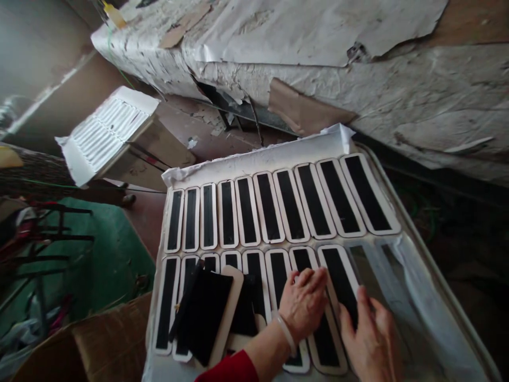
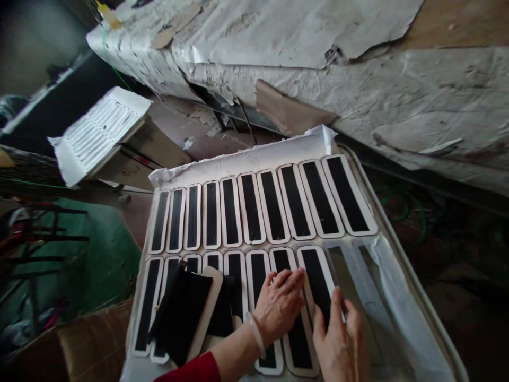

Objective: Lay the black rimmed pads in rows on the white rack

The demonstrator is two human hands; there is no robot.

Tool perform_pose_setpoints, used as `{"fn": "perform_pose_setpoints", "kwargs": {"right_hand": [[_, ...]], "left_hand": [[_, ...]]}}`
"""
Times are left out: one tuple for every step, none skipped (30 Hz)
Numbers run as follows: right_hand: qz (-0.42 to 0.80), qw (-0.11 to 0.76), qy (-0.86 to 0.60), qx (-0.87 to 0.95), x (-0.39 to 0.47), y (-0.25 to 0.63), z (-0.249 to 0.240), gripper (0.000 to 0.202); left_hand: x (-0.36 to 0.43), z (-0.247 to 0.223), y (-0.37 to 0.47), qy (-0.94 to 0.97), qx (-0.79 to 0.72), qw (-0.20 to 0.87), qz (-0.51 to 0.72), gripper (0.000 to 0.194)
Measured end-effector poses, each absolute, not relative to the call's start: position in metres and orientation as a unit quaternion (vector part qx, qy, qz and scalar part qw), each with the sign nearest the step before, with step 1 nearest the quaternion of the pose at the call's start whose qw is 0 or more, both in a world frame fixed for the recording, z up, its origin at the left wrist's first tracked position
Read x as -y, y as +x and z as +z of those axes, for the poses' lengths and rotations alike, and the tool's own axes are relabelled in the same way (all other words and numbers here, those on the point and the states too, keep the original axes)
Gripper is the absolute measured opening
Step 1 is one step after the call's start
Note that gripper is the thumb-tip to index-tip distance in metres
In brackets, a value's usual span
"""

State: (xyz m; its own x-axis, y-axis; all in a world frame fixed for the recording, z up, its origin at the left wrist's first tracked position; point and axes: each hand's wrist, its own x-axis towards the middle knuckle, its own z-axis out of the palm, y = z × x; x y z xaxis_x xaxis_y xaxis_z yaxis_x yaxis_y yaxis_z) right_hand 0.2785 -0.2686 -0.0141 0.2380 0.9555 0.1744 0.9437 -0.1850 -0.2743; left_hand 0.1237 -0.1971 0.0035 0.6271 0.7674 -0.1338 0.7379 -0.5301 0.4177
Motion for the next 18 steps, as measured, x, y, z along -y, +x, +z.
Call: {"fn": "perform_pose_setpoints", "kwargs": {"right_hand": [[0.02, 0.168, -0.774, 0.61, 0.271, 0.278, -0.013, 0.069], [0.022, 0.171, -0.779, 0.603, 0.274, 0.278, -0.013, 0.068], [0.026, 0.172, -0.784, 0.596, 0.278, 0.278, -0.013, 0.067], [0.031, 0.171, -0.79, 0.588, 0.281, 0.277, -0.012, 0.065], [0.041, 0.17, -0.797, 0.578, 0.284, 0.276, -0.012, 0.063], [0.054, 0.17, -0.806, 0.564, 0.287, 0.275, -0.013, 0.06], [0.074, 0.181, -0.813, 0.549, 0.289, 0.274, -0.014, 0.057], [0.097, 0.195, -0.818, 0.533, 0.291, 0.274, -0.016, 0.054], [0.11, 0.211, -0.821, 0.519, 0.293, 0.273, -0.02, 0.051], [0.123, 0.222, -0.823, 0.508, 0.294, 0.273, -0.023, 0.048], [0.132, 0.231, -0.825, 0.499, 0.296, 0.273, -0.027, 0.046], [0.139, 0.239, -0.826, 0.492, 0.297, 0.274, -0.03, 0.045], [0.144, 0.244, -0.827, 0.486, 0.299, 0.274, -0.033, 0.045], [0.149, 0.249, -0.828, 0.48, 0.3, 0.274, -0.035, 0.045], [0.155, 0.252, -0.829, 0.475, 0.302, 0.274, -0.037, 0.045], [0.162, 0.256, -0.829, 0.47, 0.302, 0.273, -0.038, 0.045], [0.167, 0.261, -0.829, 0.466, 0.303, 0.273, -0.038, 0.045], [0.171, 0.267, -0.827, 0.464, 0.302, 0.272, -0.038, 0.045]], "left_hand": [[0.198, 0.002, 0.124, 0.875, -0.431, 0.217, 0.036, 0.051], [0.199, 0.001, 0.123, 0.876, -0.432, 0.211, 0.042, 0.05], [0.2, 0.0, 0.123, 0.876, -0.433, 0.205, 0.051, 0.049], [0.201, -0.001, 0.123, 0.875, -0.436, 0.199, 0.063, 0.048], [0.203, -0.002, 0.124, 0.873, -0.441, 0.195, 0.075, 0.047], [0.204, -0.002, 0.124, 0.871, -0.445, 0.191, 0.087, 0.047], [0.204, -0.003, 0.124, 0.867, -0.451, 0.189, 0.096, 0.046], [0.205, -0.004, 0.124, 0.865, -0.455, 0.187, 0.098, 0.044], [0.205, -0.004, 0.124, 0.868, -0.452, 0.183, 0.096, 0.044], [0.204, -0.005, 0.125, 0.87, -0.45, 0.177, 0.098, 0.044], [0.203, -0.005, 0.125, 0.874, -0.444, 0.17, 0.103, 0.044], [0.202, -0.004, 0.125, 0.877, -0.44, 0.161, 0.109, 0.045], [0.201, -0.004, 0.125, 0.879, -0.437, 0.151, 0.117, 0.045], [0.201, -0.003, 0.125, 0.881, -0.434, 0.142, 0.123, 0.045], [0.2, -0.002, 0.125, 0.882, -0.433, 0.134, 0.127, 0.045], [0.2, -0.001, 0.125, 0.883, -0.433, 0.128, 0.128, 0.044], [0.199, -0.001, 0.125, 0.884, -0.433, 0.123, 0.127, 0.043], [0.199, -0.001, 0.126, 0.884, -0.435, 0.119, 0.125, 0.043]]}}
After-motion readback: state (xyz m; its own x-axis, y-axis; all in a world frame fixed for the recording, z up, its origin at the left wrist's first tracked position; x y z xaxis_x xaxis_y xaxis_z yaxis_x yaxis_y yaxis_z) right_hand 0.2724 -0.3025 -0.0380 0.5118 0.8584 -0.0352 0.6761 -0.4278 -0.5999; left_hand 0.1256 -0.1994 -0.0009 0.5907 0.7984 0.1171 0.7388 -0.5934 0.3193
